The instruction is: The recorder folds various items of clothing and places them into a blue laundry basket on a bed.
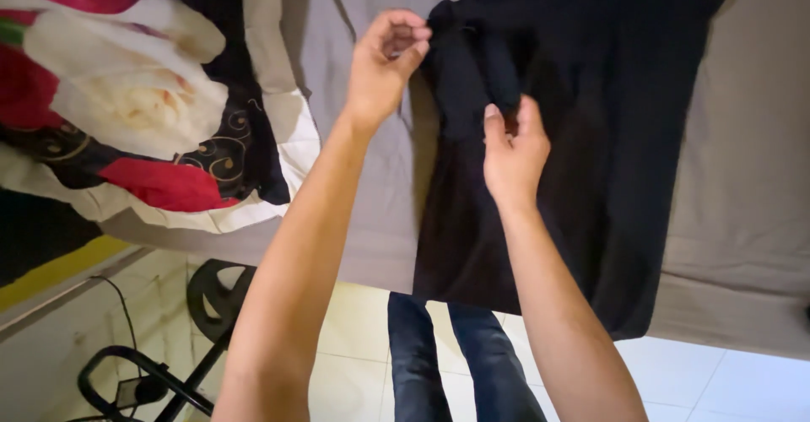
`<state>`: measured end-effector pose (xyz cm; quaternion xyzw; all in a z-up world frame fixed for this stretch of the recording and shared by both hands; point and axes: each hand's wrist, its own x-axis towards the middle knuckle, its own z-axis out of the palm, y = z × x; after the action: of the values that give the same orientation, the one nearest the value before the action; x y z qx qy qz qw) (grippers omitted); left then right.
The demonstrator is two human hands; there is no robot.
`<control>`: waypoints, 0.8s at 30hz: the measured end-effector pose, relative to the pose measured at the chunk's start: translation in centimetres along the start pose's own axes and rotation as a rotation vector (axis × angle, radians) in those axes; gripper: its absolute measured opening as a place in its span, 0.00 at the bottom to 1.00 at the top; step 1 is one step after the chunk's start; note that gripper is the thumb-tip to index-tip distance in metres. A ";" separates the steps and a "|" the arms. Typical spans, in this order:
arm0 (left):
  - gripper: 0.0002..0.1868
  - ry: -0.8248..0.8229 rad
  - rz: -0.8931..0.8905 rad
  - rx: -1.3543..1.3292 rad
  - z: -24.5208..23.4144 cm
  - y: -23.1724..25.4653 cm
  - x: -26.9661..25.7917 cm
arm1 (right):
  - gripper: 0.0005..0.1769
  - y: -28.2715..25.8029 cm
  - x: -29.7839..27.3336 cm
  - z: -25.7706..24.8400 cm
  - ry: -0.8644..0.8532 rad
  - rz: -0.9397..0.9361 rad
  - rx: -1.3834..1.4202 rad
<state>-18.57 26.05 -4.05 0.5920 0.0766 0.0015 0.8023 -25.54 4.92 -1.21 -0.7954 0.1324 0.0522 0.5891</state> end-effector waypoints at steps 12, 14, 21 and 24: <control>0.25 0.182 -0.241 0.563 2.2 -4.2 2.6 | 0.36 -1.5 4.0 -1.8 -0.197 -0.663 -0.903; 0.24 0.121 -0.315 0.492 2.3 -4.4 2.6 | 0.34 0.2 5.5 -2.1 -0.342 -0.635 -0.868; 0.29 -0.045 -0.280 0.315 2.3 -2.9 3.0 | 0.33 5.5 19.6 -16.4 0.496 -0.748 -0.947; 0.20 0.046 -0.239 0.402 2.5 -4.6 3.9 | 0.37 2.9 23.4 -20.4 0.108 -0.366 -0.360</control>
<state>-14.80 22.64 -8.12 0.7263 0.1632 -0.0953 0.6609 -5.42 -18.73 -3.37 -0.8997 0.0058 -0.0751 0.4299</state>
